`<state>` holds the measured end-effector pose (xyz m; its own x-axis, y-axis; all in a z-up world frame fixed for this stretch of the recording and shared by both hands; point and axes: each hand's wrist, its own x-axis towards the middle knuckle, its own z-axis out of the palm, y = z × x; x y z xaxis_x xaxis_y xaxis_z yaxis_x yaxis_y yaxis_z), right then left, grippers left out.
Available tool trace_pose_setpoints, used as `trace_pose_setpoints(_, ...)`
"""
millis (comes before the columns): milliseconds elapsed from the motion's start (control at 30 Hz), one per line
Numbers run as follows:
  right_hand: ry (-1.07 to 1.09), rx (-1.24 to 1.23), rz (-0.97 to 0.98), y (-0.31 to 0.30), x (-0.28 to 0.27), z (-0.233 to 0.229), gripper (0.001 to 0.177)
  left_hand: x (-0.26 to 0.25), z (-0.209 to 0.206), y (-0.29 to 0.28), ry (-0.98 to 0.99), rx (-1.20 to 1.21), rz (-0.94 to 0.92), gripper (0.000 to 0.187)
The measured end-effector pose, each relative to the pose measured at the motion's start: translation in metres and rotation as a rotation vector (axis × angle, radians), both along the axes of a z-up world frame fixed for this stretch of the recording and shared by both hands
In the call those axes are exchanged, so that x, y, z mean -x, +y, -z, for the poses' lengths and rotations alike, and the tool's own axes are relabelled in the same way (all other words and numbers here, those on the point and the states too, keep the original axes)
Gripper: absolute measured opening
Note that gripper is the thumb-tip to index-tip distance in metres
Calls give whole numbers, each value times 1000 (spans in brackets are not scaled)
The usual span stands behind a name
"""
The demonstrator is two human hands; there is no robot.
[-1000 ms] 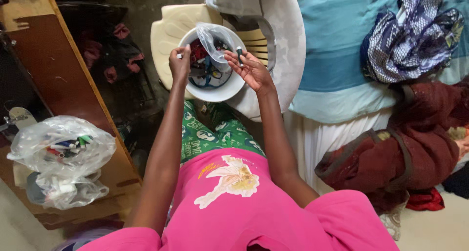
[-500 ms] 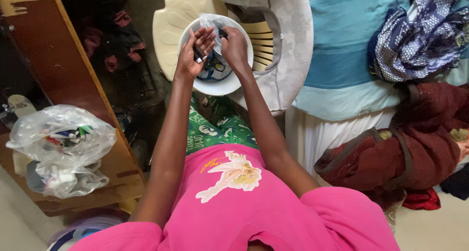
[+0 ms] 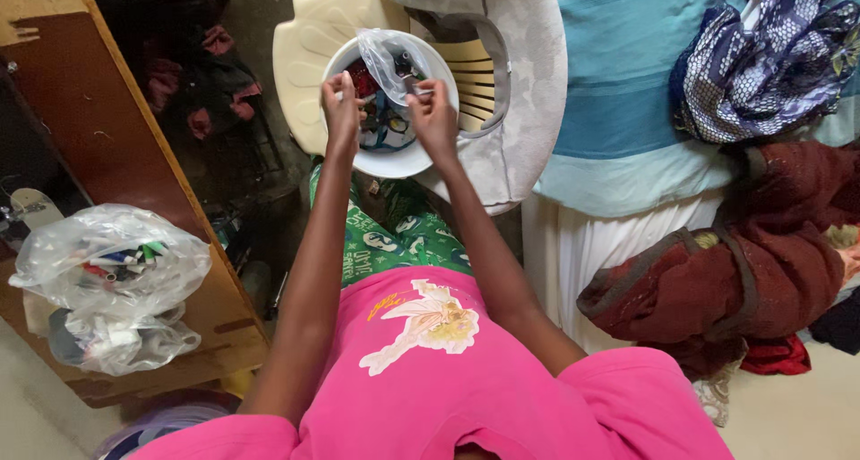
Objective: The person sits on the floor and sorts through a white bucket containing various thread spools and sewing supplies. They pick up individual spools, examine them, and place them back into the bucket or into a plastic bag within the bucket.
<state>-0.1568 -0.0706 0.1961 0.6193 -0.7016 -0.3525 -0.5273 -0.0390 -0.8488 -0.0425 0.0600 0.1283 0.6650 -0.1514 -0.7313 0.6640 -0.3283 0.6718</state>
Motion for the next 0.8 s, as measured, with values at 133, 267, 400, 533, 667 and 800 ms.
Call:
trace_pose_setpoints(133,156,188,-168,-28,-21,32,24,3,67,-21,-294,-168,209,56)
trace_pose_setpoints(267,200,388,-279,-38,-40,64,28,6,89,-39,-347,-112,278,39)
trace_pose_setpoints(400,134,501,-262,-42,-29,47,33,7,79,-34,-39,-113,84,39)
trace_pose_setpoints(533,-67,198,-253,-23,-11,3,36,14,34,-15,-92,262,147,54)
trace_pose_setpoints(667,-120,-231,-310,16,2,-29,57,34,15,-9,61,528,136,64)
trace_pose_setpoints(800,-213,-392,-187,28,3,-21,37,44,27,-3,224,425,91,81)
